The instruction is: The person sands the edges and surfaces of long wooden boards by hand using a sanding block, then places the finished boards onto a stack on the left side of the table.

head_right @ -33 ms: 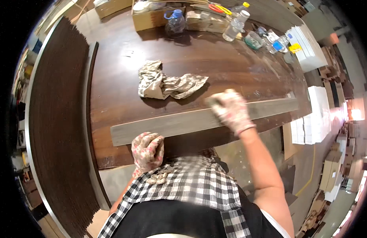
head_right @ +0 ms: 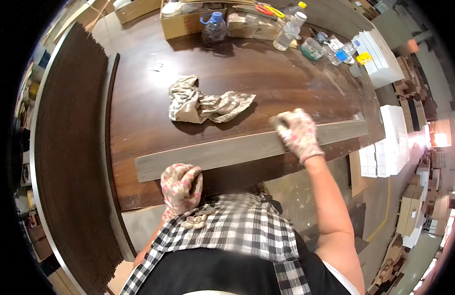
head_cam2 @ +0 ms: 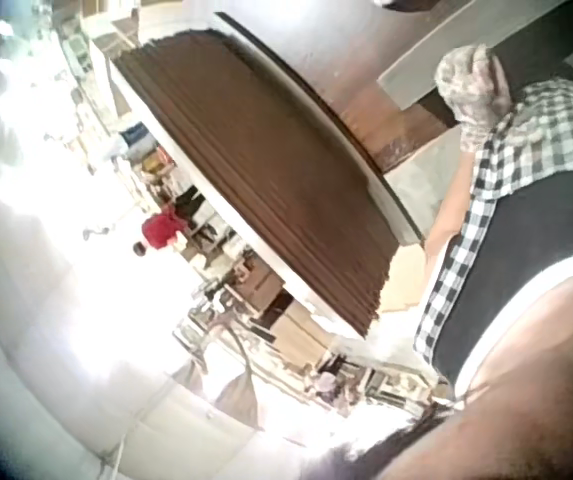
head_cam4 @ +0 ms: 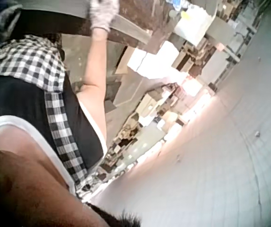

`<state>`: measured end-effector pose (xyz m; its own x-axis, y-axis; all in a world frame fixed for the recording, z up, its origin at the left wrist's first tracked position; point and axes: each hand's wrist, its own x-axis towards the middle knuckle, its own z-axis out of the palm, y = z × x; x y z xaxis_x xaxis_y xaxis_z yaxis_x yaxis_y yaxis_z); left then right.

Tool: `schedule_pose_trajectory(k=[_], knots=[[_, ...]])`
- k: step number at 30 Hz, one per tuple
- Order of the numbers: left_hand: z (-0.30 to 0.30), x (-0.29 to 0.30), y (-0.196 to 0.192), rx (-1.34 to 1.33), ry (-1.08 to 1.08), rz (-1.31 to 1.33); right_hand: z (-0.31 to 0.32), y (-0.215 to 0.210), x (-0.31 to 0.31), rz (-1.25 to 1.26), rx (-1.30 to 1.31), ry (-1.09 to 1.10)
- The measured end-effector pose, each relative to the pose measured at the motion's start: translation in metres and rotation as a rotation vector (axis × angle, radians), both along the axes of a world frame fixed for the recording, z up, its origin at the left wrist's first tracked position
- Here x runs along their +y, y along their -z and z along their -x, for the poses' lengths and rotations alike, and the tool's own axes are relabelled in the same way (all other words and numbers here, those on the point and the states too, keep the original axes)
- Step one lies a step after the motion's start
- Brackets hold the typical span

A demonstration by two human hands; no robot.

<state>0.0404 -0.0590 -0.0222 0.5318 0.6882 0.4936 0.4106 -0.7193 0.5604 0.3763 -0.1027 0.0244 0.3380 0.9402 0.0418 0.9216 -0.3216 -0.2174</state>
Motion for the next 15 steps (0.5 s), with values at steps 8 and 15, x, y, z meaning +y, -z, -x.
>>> schedule_pose_trajectory(k=[8,15], knots=[[-0.068,0.02,-0.006,0.195,0.114,0.09,0.044,0.004,-0.001,-0.17,0.198,-0.228],[-0.107,0.01,-0.021,0.287,0.111,0.036,-0.12,-0.008,-0.049,-0.132,-0.06,0.104]])
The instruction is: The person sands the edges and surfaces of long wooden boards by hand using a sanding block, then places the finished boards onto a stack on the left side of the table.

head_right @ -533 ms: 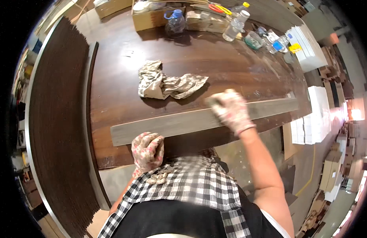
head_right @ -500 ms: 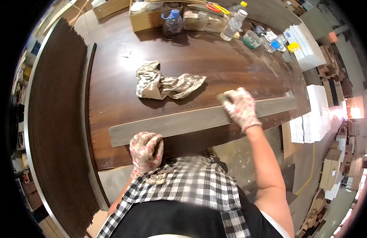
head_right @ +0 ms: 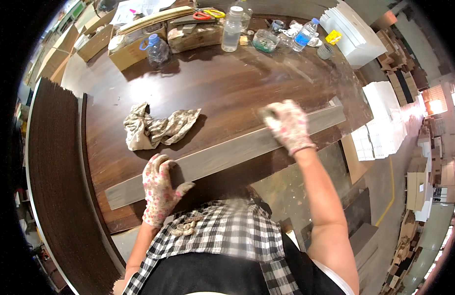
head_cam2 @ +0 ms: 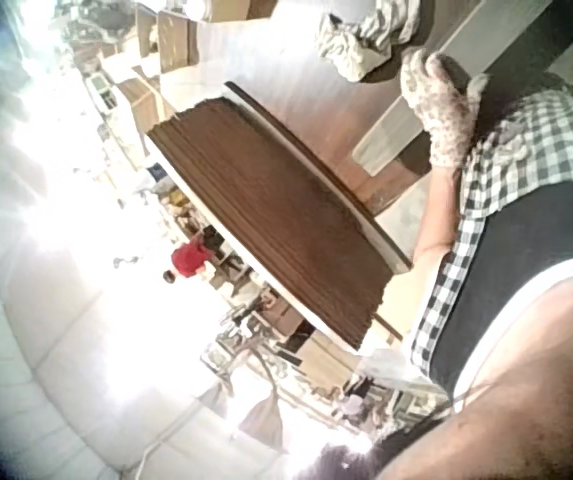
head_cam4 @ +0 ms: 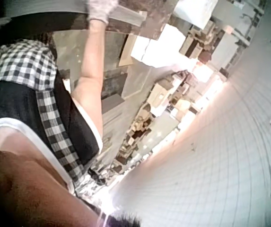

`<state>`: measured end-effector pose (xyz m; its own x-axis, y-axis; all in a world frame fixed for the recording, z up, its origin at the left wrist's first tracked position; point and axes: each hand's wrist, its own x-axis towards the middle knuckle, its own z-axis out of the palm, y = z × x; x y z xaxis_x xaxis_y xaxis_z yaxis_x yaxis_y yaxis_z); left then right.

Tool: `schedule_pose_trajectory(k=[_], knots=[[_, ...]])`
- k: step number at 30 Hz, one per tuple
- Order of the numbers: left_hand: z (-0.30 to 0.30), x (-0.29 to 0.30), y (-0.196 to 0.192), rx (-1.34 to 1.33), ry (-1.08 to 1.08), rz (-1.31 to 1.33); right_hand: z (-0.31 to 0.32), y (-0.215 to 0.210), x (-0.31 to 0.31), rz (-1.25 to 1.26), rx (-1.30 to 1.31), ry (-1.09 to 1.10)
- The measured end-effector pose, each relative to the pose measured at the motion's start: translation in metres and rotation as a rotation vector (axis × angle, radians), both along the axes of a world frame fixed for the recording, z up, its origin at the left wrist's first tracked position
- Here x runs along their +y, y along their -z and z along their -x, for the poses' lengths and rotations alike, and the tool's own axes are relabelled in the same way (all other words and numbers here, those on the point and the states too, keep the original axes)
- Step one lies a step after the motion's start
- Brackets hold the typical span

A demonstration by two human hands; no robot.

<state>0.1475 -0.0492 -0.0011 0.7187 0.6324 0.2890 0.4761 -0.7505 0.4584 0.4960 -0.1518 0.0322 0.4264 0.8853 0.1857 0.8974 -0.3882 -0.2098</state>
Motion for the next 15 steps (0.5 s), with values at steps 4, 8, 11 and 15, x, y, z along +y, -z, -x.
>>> schedule_pose_trajectory(k=[4,8,11,15], knots=[[-0.08,-0.029,-0.009,0.079,0.081,-0.008,0.056,0.012,0.015,-0.106,0.231,-0.381],[-0.104,-0.036,0.009,0.28,0.038,0.012,-0.057,0.01,-0.031,-0.108,0.027,-0.274],[-0.123,-0.042,-0.002,0.351,0.035,0.0,-0.145,0.018,-0.065,-0.008,-0.12,0.083],[-0.183,-0.056,-0.012,0.301,0.16,-0.07,-0.083,0.006,-0.032,-0.014,0.057,-0.381]])
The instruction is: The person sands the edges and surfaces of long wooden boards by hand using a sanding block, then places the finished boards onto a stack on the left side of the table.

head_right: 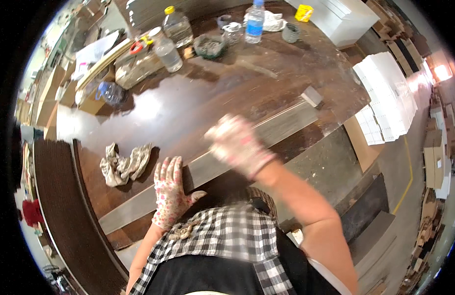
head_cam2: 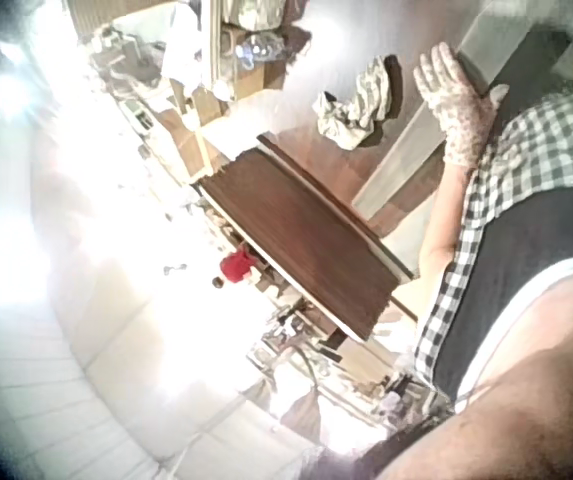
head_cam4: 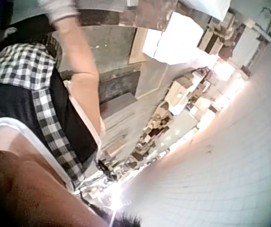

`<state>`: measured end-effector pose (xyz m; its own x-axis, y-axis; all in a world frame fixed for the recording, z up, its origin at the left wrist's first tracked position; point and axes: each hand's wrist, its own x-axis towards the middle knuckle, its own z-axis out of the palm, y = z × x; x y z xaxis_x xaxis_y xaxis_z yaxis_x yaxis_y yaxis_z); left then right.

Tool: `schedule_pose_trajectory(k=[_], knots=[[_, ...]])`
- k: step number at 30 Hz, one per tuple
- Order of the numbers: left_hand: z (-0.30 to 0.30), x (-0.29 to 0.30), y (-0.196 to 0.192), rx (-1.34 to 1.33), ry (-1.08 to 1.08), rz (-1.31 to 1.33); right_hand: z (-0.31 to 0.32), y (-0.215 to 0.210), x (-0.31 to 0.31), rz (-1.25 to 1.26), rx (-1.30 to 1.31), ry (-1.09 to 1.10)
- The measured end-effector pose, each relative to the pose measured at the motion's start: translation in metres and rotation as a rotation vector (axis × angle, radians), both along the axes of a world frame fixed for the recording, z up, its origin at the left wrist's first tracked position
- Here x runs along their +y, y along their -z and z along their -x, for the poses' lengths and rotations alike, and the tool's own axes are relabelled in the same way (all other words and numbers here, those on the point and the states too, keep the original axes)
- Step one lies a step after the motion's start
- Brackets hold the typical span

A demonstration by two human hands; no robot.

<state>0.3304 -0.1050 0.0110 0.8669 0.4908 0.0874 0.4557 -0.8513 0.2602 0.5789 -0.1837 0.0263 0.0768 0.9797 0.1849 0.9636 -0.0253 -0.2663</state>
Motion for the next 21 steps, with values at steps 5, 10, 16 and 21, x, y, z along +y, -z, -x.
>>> schedule_pose_trajectory(k=[5,10,16,21], knots=[[-0.016,-0.003,0.015,0.055,-0.015,0.054,-0.069,0.004,-0.036,0.021,-0.065,0.15],[-0.029,-0.003,0.012,0.042,-0.004,0.062,-0.21,-0.014,-0.082,0.149,-0.21,0.677],[-0.022,-0.004,0.015,0.156,-0.056,0.048,-0.187,0.004,-0.08,0.043,0.101,0.232],[-0.023,-0.002,0.024,0.142,-0.043,0.018,-0.235,-0.002,-0.119,-0.03,0.275,0.469]])
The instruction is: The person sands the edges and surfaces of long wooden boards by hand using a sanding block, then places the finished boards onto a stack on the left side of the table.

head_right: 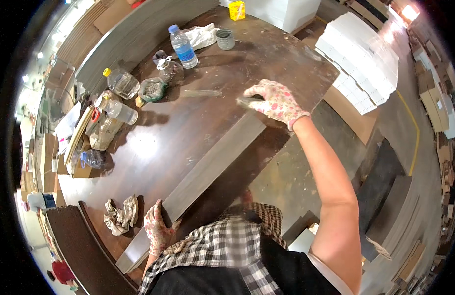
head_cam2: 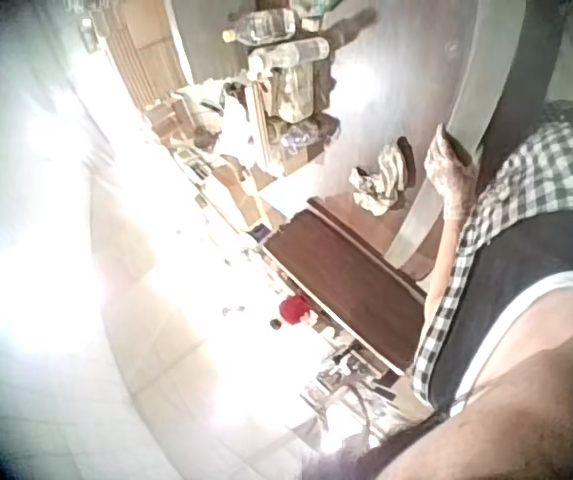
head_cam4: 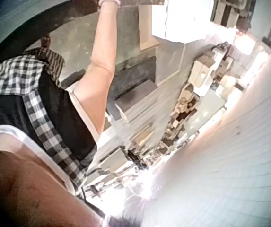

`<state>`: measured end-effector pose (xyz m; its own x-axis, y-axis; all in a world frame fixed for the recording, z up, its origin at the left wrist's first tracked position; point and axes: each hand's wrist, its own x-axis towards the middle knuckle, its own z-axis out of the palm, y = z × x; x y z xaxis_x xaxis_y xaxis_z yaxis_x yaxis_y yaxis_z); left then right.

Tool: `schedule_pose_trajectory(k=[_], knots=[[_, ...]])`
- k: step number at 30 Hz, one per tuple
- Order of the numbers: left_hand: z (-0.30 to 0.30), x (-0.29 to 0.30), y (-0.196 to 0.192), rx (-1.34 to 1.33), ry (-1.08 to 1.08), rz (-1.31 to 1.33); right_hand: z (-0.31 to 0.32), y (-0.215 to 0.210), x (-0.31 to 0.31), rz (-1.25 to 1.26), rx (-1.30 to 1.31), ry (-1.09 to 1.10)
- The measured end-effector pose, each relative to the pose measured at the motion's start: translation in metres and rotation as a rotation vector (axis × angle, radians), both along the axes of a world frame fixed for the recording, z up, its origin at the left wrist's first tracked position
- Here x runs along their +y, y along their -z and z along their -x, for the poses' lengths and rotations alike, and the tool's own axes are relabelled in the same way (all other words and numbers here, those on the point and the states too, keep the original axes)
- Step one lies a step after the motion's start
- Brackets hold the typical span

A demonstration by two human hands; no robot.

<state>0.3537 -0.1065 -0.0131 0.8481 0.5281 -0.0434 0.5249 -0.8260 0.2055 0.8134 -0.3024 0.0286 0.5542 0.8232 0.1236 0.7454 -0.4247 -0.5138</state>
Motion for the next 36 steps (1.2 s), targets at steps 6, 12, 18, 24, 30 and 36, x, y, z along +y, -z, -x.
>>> schedule_pose_trajectory(k=[6,12,18,24,30,36], knots=[[0.003,0.001,0.002,-0.022,0.026,-0.029,0.014,0.021,-0.062,-0.027,0.223,0.016],[0.007,0.003,0.004,-0.016,0.053,-0.053,0.051,0.031,-0.091,-0.279,0.106,0.084],[0.003,0.002,0.0,-0.017,0.051,-0.044,0.134,0.06,-0.029,-0.307,-0.195,0.347],[0.004,0.002,-0.002,-0.012,0.032,-0.015,0.195,0.057,-0.006,-0.368,-0.333,0.055],[-0.001,0.003,-0.005,-0.096,0.073,-0.034,0.158,0.06,-0.013,-0.357,-0.244,0.328],[0.03,0.016,-0.016,-0.094,0.152,0.075,0.338,0.068,0.047,-0.466,-0.084,-0.196]])
